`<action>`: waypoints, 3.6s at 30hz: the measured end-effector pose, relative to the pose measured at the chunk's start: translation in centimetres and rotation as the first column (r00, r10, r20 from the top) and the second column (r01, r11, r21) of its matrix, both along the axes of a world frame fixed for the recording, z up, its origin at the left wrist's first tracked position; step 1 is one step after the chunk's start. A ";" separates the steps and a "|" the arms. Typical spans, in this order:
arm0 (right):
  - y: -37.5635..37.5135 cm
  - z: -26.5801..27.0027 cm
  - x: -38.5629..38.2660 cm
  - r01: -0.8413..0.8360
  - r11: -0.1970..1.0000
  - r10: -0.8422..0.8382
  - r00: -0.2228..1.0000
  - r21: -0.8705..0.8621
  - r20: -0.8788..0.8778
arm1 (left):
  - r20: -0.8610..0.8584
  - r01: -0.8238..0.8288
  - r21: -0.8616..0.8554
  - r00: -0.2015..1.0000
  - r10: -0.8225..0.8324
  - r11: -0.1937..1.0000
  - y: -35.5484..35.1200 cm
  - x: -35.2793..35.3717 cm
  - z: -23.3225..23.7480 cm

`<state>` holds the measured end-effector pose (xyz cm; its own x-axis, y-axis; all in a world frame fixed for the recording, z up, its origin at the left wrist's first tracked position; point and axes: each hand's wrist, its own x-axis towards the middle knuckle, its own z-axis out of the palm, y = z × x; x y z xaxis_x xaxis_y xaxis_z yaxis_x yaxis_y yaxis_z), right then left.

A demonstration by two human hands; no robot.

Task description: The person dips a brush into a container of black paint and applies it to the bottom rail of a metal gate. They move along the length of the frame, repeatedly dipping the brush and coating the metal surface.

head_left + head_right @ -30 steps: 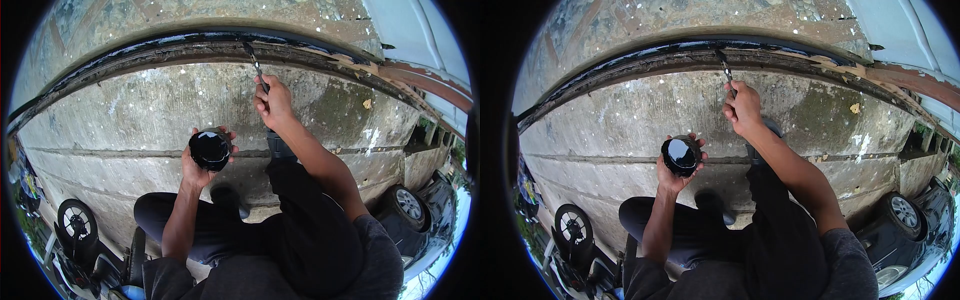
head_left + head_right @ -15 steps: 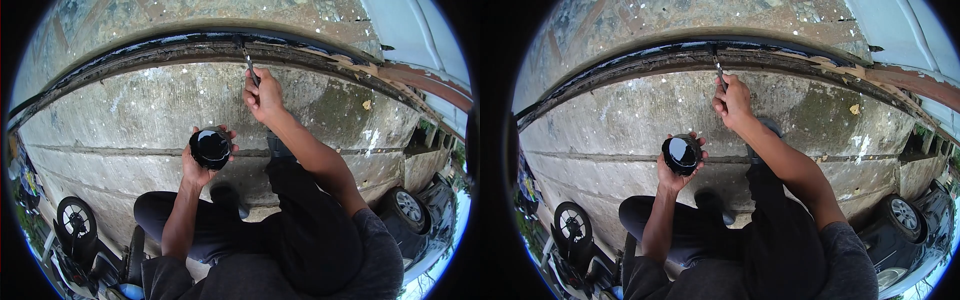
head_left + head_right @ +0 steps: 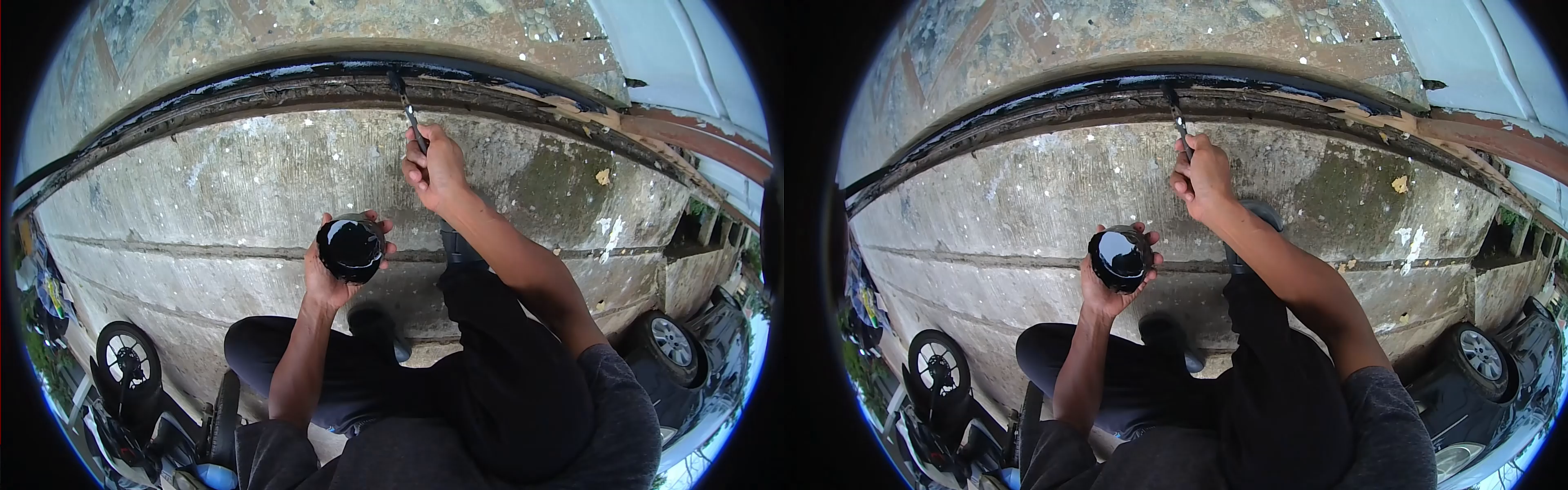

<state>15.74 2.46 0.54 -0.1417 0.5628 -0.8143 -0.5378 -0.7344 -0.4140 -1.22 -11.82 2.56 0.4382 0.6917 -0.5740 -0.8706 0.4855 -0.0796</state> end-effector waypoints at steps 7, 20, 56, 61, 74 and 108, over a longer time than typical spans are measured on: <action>1.6 -0.4 -2.0 -0.116 0.993 0.117 0.993 0.023 -0.029 | -0.019 -0.025 -0.006 1.000 0.025 1.000 0.0 -0.6 -0.2; 0.9 -0.4 0.0 -0.100 0.995 0.102 0.988 0.020 -0.118 | 0.004 -0.067 0.023 0.998 0.067 0.998 -0.1 -1.5 -0.4; 2.0 2.5 -3.1 -0.276 0.886 0.209 0.955 0.372 0.211 | 0.033 -0.081 0.072 0.996 0.079 0.994 -0.6 -1.8 0.4; 0.3 0.8 -1.6 -0.247 0.934 0.190 0.955 0.258 0.227 | 0.055 -0.127 0.043 0.991 0.124 0.991 -1.1 -1.8 -0.2; 1.2 0.4 -3.0 -0.223 0.918 0.190 0.973 0.328 0.128 | 0.042 -0.091 0.032 0.995 0.089 0.995 -0.5 -1.3 -0.5; 1.7 0.3 -3.6 -0.863 0.424 0.057 0.327 0.274 0.943 | 0.052 -0.116 0.103 0.992 0.111 0.988 -1.4 -3.5 1.2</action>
